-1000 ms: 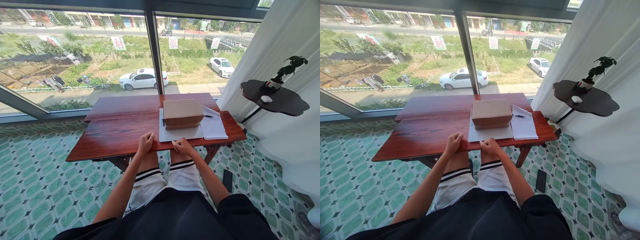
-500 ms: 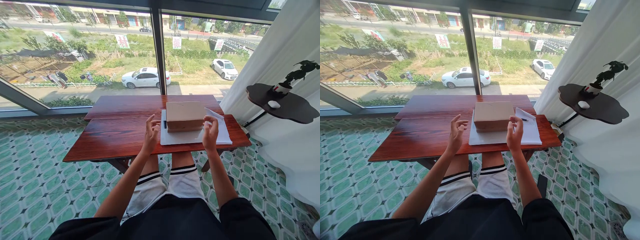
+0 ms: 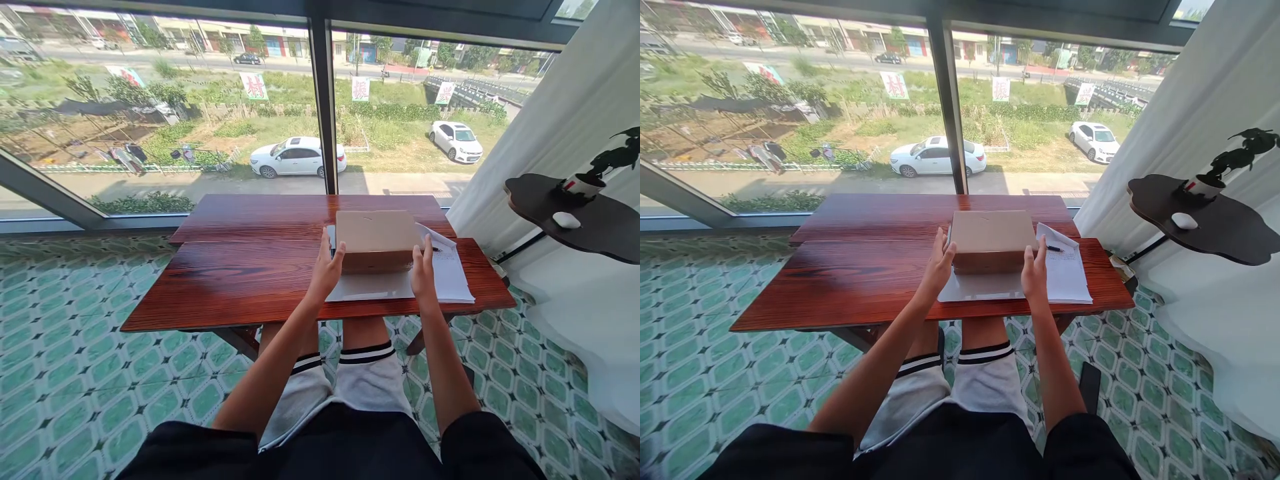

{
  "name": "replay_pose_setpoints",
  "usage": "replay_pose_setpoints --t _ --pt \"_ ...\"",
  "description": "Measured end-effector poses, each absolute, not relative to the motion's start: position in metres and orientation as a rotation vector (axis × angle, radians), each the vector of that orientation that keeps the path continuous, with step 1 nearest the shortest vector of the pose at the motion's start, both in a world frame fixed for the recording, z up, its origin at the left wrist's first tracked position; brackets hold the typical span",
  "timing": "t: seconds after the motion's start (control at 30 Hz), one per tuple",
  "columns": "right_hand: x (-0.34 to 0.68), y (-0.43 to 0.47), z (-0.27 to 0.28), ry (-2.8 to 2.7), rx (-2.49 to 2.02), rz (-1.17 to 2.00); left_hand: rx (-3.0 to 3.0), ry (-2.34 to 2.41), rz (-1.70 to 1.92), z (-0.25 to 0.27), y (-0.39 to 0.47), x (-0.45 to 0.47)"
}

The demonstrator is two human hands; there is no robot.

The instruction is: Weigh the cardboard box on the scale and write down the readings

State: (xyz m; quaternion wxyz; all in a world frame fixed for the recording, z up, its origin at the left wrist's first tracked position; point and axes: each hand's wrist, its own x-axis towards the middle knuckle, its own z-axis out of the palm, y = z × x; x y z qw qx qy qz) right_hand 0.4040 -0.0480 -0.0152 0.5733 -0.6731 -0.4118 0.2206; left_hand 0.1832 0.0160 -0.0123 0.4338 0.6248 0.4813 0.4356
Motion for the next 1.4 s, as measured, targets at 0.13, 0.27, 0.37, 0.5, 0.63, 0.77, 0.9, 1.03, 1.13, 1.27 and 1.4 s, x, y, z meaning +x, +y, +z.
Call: replay_pose_setpoints --t 0.13,0.27,0.37,0.5,0.63,0.77,0.9,1.03,1.13,1.27,1.4 --pt "0.403 -0.049 -0.015 -0.996 -1.594 0.466 1.587 1.232 1.086 -0.012 0.013 0.187" --pt "0.404 -0.049 -0.017 -1.014 -1.617 0.411 1.624 1.260 1.095 -0.009 0.010 0.191" --pt "0.404 -0.049 -0.017 -1.021 -1.631 0.372 1.652 1.277 1.111 -0.007 0.009 0.193" --pt "0.401 -0.048 -0.014 -0.993 -1.651 0.356 1.663 1.289 1.115 -0.008 0.010 0.194" --pt "0.400 -0.047 -0.013 -0.966 -1.641 0.368 1.653 1.307 1.099 -0.009 0.010 0.194" --pt "0.400 -0.047 -0.014 -0.954 -1.602 0.395 1.646 1.296 1.095 -0.009 0.011 0.192" --pt "0.397 -0.047 -0.012 -0.974 -1.589 0.391 1.641 1.298 1.116 -0.005 0.010 0.188" --pt "0.387 -0.046 -0.007 -0.996 -1.565 0.389 1.637 1.315 1.156 0.001 0.008 0.179" --pt "0.375 -0.043 -0.004 -1.011 -1.534 0.412 1.629 1.328 1.193 0.006 0.007 0.168" --pt "0.355 -0.037 -0.002 -1.032 -1.506 0.433 1.618 1.349 1.258 0.010 0.005 0.149" --pt "0.333 -0.033 -0.001 -1.065 -1.494 0.459 1.609 1.394 1.293 0.011 0.003 0.127"
